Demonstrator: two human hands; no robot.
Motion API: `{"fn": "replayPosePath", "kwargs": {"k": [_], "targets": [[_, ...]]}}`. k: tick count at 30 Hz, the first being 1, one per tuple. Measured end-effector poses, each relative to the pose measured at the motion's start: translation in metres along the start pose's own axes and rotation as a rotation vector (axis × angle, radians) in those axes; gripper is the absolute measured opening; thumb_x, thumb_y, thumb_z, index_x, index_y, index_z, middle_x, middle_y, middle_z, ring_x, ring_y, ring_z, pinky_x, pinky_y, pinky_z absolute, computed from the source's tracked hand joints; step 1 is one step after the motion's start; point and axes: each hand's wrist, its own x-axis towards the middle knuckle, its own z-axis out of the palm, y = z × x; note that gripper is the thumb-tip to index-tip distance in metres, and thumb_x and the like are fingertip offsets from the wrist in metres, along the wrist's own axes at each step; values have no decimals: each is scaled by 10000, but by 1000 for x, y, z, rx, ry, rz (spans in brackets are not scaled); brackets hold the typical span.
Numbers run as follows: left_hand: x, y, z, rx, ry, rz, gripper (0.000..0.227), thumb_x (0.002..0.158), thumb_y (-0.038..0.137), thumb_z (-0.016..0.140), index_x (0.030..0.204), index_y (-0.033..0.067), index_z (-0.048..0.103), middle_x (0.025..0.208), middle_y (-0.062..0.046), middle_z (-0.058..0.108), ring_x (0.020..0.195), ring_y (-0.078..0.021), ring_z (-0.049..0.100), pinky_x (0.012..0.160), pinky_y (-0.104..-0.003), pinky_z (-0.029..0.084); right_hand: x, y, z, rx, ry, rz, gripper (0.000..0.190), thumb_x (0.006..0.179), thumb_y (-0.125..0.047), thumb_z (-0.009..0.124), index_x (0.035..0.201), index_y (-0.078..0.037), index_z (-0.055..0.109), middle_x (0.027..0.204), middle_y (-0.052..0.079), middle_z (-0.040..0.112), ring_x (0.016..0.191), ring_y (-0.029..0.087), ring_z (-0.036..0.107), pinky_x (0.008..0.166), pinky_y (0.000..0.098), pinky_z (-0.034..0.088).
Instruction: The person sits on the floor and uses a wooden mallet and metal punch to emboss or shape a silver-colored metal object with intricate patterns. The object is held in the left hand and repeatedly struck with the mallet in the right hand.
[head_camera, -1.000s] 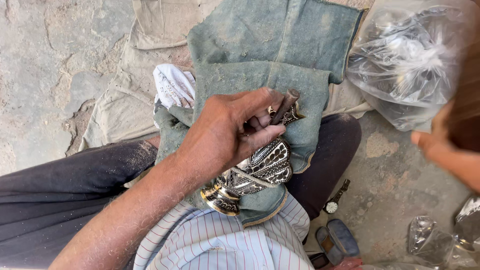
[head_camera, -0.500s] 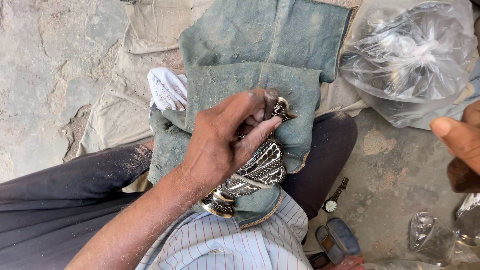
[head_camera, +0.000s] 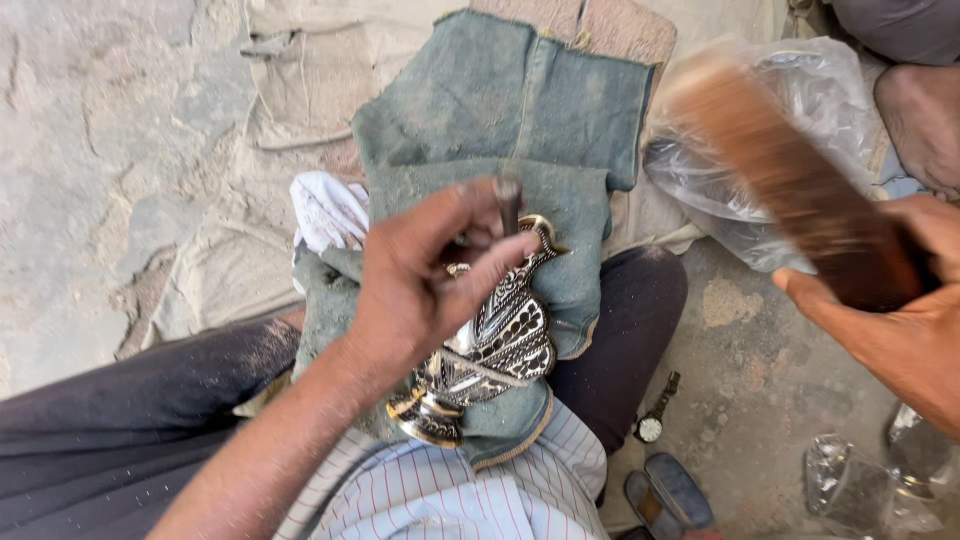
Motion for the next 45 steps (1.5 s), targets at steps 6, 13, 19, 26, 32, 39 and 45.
{"fn": "replayPosePath", "kwargs": {"k": [6, 13, 19, 26, 32, 39, 45], "targets": [[37, -11, -2, 126, -288, 327, 281, 1045, 309, 690, 1279, 156, 665, 1209, -46, 769, 990, -178, 796, 862, -314, 683, -48, -25, 41, 1053, 160, 65, 442, 759, 38, 765, 1160, 5, 582, 950, 109, 666, 873, 174, 697, 766, 338, 619], [75, 2, 12, 217, -672, 440, 398, 882, 209, 660, 1264, 98, 663, 1120, -148, 759, 967, -298, 764, 763, -372, 655, -109, -50, 90, 1278, 276, 145, 546, 800, 120, 752, 1290, 25, 532, 900, 133, 648, 801, 196, 692, 687, 370, 617], [80, 16, 11, 387, -841, 363, 407, 929, 159, 617, 1336, 157, 614, 1037, -161, 752, 921, -270, 766, 654, -352, 649, -126, -66, 110, 943, 312, 244, 406, 766, 82, 770, 1117, 37, 573, 782, 135, 688, 679, 203, 727, 629, 360, 621], [85, 19, 11, 471, -832, 466, 406, 970, 145, 580, 1374, 181, 606, 975, -138, 738, 865, -269, 770, 624, -362, 644, -123, -72, 113, 569, 318, 235, 339, 720, 47, 829, 998, 38, 636, 759, 121, 717, 676, 186, 729, 608, 342, 610], [85, 15, 12, 420, -871, 435, 442, 932, 138, 599, 1370, 196, 605, 901, -122, 736, 848, -266, 766, 628, -402, 622, -121, -80, 109, 716, 447, 300, 271, 809, 53, 794, 1023, 18, 631, 844, 109, 698, 724, 158, 717, 634, 313, 634], [90, 15, 13, 429, -880, 523, 440, 924, 169, 624, 1364, 183, 609, 855, -123, 735, 847, -299, 755, 658, -408, 619, -117, -79, 109, 689, 446, 225, 215, 808, 21, 811, 945, -11, 649, 802, 71, 707, 711, 141, 726, 662, 290, 620], [95, 11, 17, 395, -905, 567, 411, 937, 150, 645, 1348, 148, 623, 792, -140, 732, 803, -330, 753, 690, -472, 592, -121, -73, 125, 705, 502, 238, 169, 873, -49, 817, 928, -23, 659, 794, 59, 717, 671, 104, 718, 652, 268, 596]]}}
